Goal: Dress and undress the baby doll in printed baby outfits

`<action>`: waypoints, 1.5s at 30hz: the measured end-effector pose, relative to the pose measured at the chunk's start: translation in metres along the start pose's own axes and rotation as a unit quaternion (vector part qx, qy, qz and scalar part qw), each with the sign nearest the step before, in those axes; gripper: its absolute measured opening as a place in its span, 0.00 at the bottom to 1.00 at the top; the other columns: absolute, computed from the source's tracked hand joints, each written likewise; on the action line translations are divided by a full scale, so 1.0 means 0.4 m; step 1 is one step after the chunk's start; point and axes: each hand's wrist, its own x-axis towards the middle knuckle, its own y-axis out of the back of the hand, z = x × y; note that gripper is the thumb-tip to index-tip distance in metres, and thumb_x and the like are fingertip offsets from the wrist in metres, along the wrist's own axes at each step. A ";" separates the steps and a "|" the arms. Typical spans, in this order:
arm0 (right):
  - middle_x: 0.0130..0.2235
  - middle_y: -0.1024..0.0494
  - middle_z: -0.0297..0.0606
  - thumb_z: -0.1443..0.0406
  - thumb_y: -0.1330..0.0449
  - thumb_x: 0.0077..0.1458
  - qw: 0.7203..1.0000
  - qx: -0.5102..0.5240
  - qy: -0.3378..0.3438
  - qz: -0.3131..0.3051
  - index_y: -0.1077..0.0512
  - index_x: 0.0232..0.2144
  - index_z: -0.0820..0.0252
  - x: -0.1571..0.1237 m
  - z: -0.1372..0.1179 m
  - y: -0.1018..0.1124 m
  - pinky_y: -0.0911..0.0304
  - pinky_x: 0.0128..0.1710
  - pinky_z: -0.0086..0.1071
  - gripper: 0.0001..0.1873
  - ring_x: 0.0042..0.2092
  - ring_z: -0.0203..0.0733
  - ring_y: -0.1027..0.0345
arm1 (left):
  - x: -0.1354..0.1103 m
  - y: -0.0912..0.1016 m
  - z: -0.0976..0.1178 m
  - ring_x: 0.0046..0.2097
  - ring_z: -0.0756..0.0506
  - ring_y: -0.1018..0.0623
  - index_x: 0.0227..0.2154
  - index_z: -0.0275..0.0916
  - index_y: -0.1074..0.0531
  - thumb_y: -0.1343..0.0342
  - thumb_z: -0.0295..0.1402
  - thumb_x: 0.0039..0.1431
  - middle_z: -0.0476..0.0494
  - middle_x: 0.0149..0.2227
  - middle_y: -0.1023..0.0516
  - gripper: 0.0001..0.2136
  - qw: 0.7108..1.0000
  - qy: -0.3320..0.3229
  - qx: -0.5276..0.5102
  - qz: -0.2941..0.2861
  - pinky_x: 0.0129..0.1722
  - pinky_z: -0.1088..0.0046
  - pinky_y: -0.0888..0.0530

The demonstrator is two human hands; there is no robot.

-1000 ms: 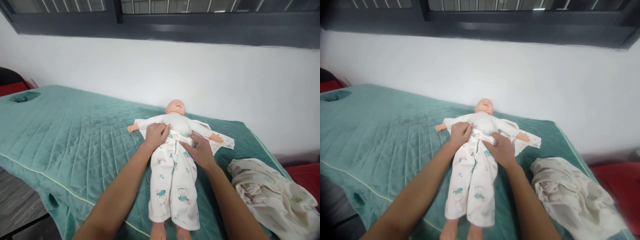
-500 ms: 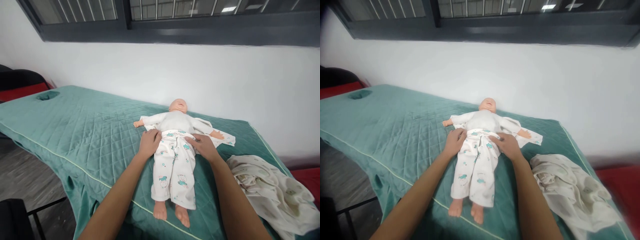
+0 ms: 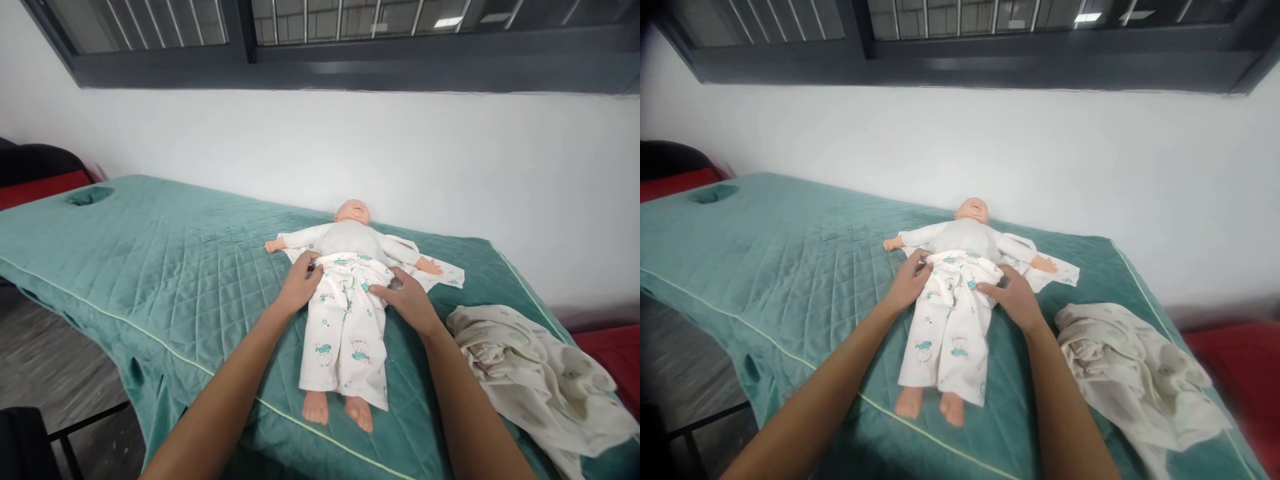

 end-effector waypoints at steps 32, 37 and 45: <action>0.51 0.31 0.46 0.48 0.32 0.44 0.991 -0.014 0.087 0.103 0.27 0.28 0.57 0.025 0.042 -0.046 0.41 0.55 0.45 0.20 0.55 0.53 0.38 | -0.147 -0.006 0.031 0.37 0.46 0.26 0.39 0.42 0.31 0.48 0.38 0.63 0.48 0.34 0.25 0.07 0.998 0.016 0.046 0.033 0.40 0.68 0.29; 0.40 0.27 0.39 0.52 0.35 0.48 0.986 -0.023 0.132 0.099 0.29 0.25 0.56 -0.006 0.023 -0.042 0.43 0.53 0.43 0.14 0.48 0.49 0.36 | -0.130 -0.009 0.025 0.37 0.46 0.26 0.39 0.41 0.31 0.49 0.38 0.63 0.48 0.35 0.25 0.07 0.998 0.019 0.043 0.029 0.40 0.68 0.29; 0.21 0.49 0.26 0.47 0.36 0.51 0.998 0.063 0.025 -0.006 0.45 0.19 0.56 -0.116 -0.001 -0.047 0.58 0.25 0.30 0.28 0.26 0.33 0.54 | -0.119 -0.011 0.008 0.42 0.44 0.25 0.42 0.41 0.30 0.49 0.38 0.65 0.44 0.40 0.24 0.09 0.999 0.006 0.038 0.028 0.46 0.66 0.29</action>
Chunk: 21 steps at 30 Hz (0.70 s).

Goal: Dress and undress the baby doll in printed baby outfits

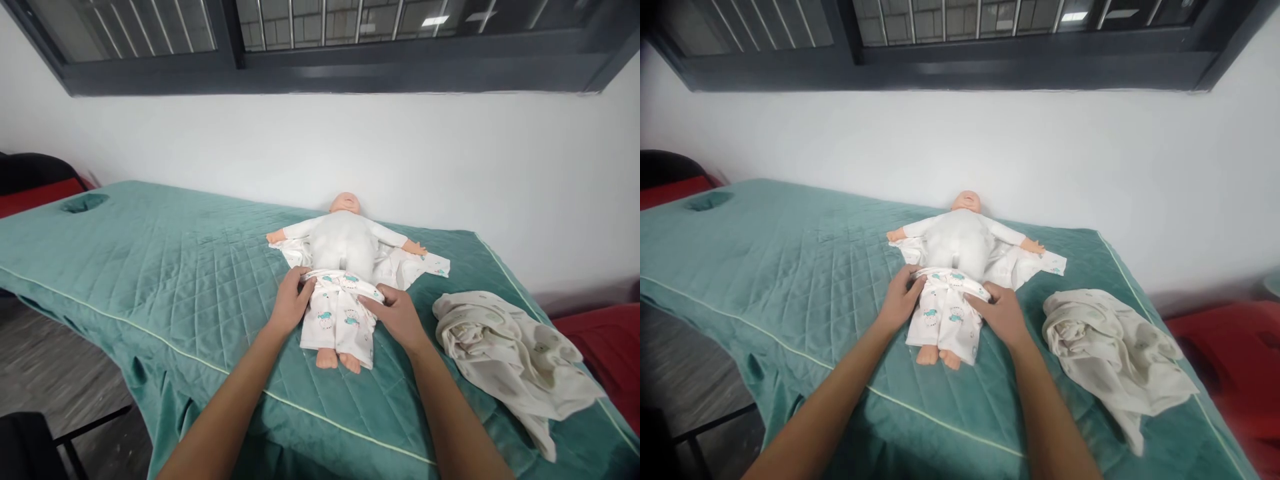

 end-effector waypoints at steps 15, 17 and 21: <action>0.22 0.44 0.27 0.44 0.40 0.54 0.999 -0.033 0.000 0.037 0.42 0.21 0.56 -0.001 0.006 -0.031 0.50 0.27 0.30 0.26 0.28 0.35 0.49 | -0.014 0.023 0.020 0.42 0.46 0.28 0.27 0.40 0.32 0.48 0.41 0.66 0.44 0.40 0.31 0.13 0.995 -0.045 -0.068 -0.064 0.45 0.69 0.30; 0.22 0.40 0.27 0.45 0.39 0.53 0.998 -0.037 -0.003 0.044 0.37 0.21 0.56 -0.002 0.005 -0.033 0.48 0.28 0.30 0.24 0.28 0.36 0.46 | -0.040 0.032 0.028 0.42 0.45 0.28 0.25 0.40 0.33 0.49 0.41 0.66 0.44 0.38 0.29 0.15 0.993 -0.059 -0.055 -0.085 0.46 0.67 0.31; 0.24 0.33 0.29 0.48 0.38 0.52 0.996 -0.060 -0.002 0.066 0.31 0.24 0.58 -0.003 -0.003 -0.037 0.46 0.30 0.31 0.20 0.29 0.36 0.43 | -0.080 0.044 0.031 0.43 0.44 0.29 0.28 0.41 0.32 0.47 0.41 0.65 0.44 0.37 0.27 0.12 0.991 -0.074 -0.030 -0.106 0.46 0.65 0.32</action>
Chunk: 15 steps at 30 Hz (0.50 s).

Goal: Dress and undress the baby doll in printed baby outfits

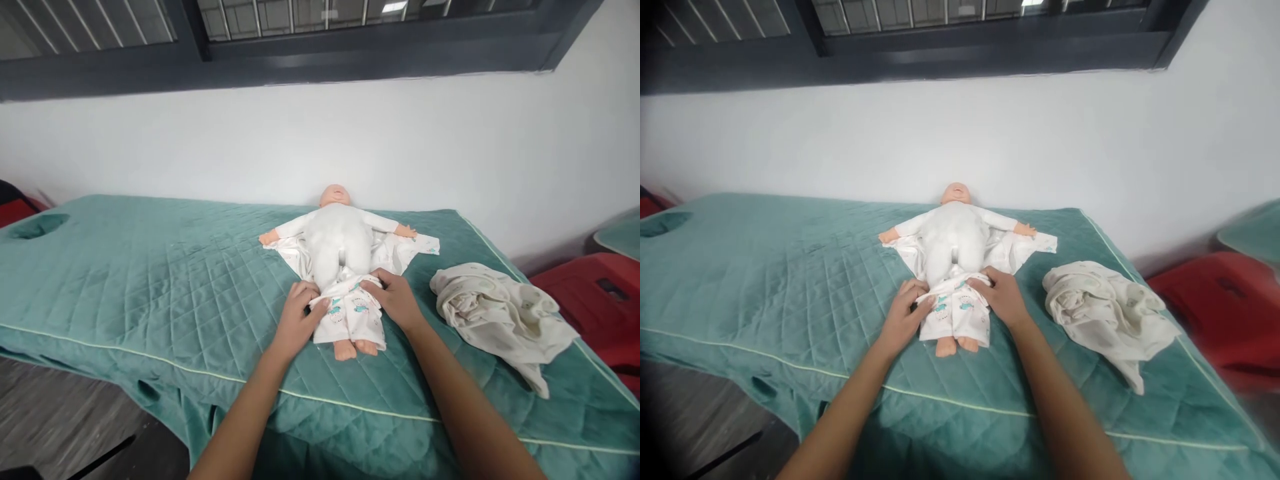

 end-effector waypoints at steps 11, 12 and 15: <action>0.20 0.40 0.30 0.46 0.42 0.57 0.999 -0.045 0.005 0.015 0.42 0.17 0.57 -0.156 -0.069 -0.048 0.50 0.27 0.31 0.28 0.27 0.36 0.45 | 0.009 -0.012 -0.020 0.43 0.44 0.28 0.36 0.41 0.30 0.43 0.31 0.57 0.47 0.37 0.26 0.04 0.998 0.047 -0.001 0.047 0.45 0.67 0.32; 0.20 0.39 0.30 0.46 0.42 0.57 0.998 -0.055 0.008 0.013 0.41 0.17 0.57 -0.167 -0.076 -0.056 0.49 0.28 0.31 0.27 0.27 0.36 0.44 | 0.011 -0.011 -0.022 0.42 0.44 0.28 0.36 0.41 0.29 0.43 0.30 0.56 0.47 0.37 0.26 0.05 0.997 0.055 -0.011 0.055 0.44 0.68 0.32; 0.21 0.39 0.30 0.45 0.43 0.57 0.999 -0.052 0.007 0.008 0.39 0.18 0.57 -0.176 -0.084 -0.070 0.48 0.27 0.31 0.27 0.28 0.36 0.44 | 0.007 -0.002 -0.017 0.38 0.46 0.28 0.36 0.40 0.29 0.45 0.29 0.55 0.50 0.35 0.27 0.06 0.993 0.090 -0.050 0.052 0.39 0.71 0.33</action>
